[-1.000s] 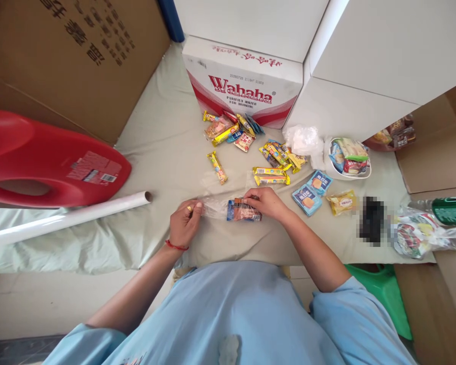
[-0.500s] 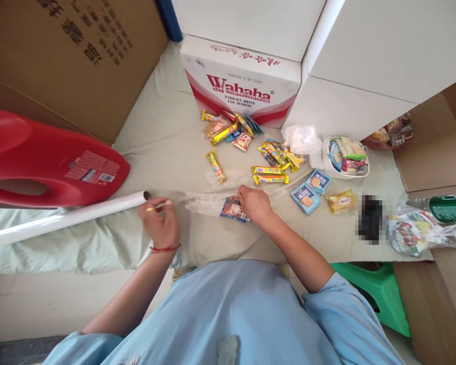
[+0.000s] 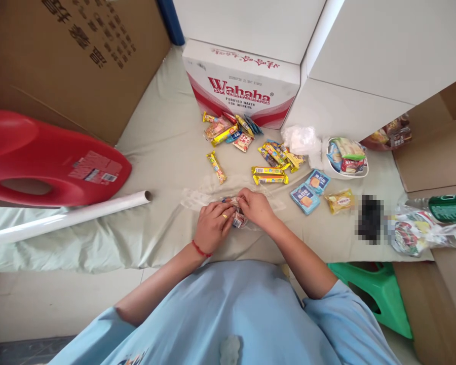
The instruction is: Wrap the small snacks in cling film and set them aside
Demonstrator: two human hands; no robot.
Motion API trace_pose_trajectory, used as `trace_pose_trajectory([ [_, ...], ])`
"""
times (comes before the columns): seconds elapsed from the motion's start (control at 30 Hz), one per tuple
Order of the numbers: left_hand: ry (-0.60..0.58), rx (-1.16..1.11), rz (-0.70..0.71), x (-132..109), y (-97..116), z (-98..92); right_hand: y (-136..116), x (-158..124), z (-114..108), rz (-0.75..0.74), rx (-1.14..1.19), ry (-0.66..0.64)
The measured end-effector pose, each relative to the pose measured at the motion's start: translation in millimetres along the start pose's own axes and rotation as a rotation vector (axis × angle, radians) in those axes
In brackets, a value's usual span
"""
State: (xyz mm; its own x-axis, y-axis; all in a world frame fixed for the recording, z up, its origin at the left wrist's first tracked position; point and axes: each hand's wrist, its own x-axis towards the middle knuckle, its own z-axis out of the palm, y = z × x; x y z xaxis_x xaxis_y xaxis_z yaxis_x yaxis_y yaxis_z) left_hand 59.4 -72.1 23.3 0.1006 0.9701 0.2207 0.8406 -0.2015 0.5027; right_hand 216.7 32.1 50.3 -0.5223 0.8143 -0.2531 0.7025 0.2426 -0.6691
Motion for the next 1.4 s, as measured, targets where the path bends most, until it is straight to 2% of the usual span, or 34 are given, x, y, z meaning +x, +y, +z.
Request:
trace_pose_trajectory([
  [0.07,-0.007,-0.014,0.001,0.3,-3.4,3.1,12.1,-12.2,-6.5,0.019,0.195,0.02],
  [0.2,0.014,-0.031,0.01,-2.8,-4.3,3.7,38.5,-44.7,-19.0,0.118,0.514,-0.052],
  [0.27,0.015,-0.044,0.023,-3.5,-3.6,4.7,49.5,-59.2,-23.7,0.151,0.566,-0.068],
  [0.37,0.023,-0.055,0.043,-4.5,-3.4,6.9,59.4,-69.1,-28.6,0.163,0.514,-0.059],
  [0.47,0.073,-0.026,0.047,-7.0,-4.6,8.8,59.1,-59.3,-30.9,0.133,0.417,0.043],
  [0.53,0.128,0.017,0.045,-9.4,-5.3,10.1,54.1,-43.6,-30.2,0.086,0.392,0.061],
  [0.63,0.202,0.069,0.044,-13.3,-5.1,12.0,44.0,-16.8,-25.9,0.047,0.374,-0.059],
  [0.7,0.21,0.082,0.04,-15.7,-4.0,13.0,38.9,-2.6,-23.4,0.083,0.348,-0.101],
  [0.73,0.208,0.087,0.031,-16.7,-3.4,13.3,37.5,2.9,-23.1,0.109,0.328,-0.075],
  [0.8,0.198,0.096,0.011,-18.6,-2.8,13.9,36.8,10.8,-24.3,0.131,0.265,0.073],
  [0.87,0.193,0.095,0.006,-20.0,-3.2,14.4,37.3,16.3,-26.2,0.081,0.198,0.196],
  [0.9,0.195,0.091,0.012,-20.5,-3.8,14.8,37.2,18.6,-26.3,0.039,0.184,0.191],
  [0.93,0.198,0.087,0.023,-20.8,-4.6,15.2,36.5,20.6,-25.5,-0.003,0.191,0.137],
  [1.03,0.228,0.084,0.074,-20.0,-7.4,16.8,30.9,26.3,-17.3,-0.074,0.299,-0.135],
  [1.1,0.261,0.085,0.128,-18.6,-8.4,17.2,25.6,29.8,-10.0,-0.072,0.377,-0.235],
  [1.3,0.253,0.061,0.221,-14.7,-6.9,10.5,13.7,40.2,-1.3,-0.064,0.52,-0.283],
  [1.4,0.242,0.05,0.214,-12.1,-8.3,7.8,8.5,46.3,1.0,-0.072,0.458,-0.293],
])
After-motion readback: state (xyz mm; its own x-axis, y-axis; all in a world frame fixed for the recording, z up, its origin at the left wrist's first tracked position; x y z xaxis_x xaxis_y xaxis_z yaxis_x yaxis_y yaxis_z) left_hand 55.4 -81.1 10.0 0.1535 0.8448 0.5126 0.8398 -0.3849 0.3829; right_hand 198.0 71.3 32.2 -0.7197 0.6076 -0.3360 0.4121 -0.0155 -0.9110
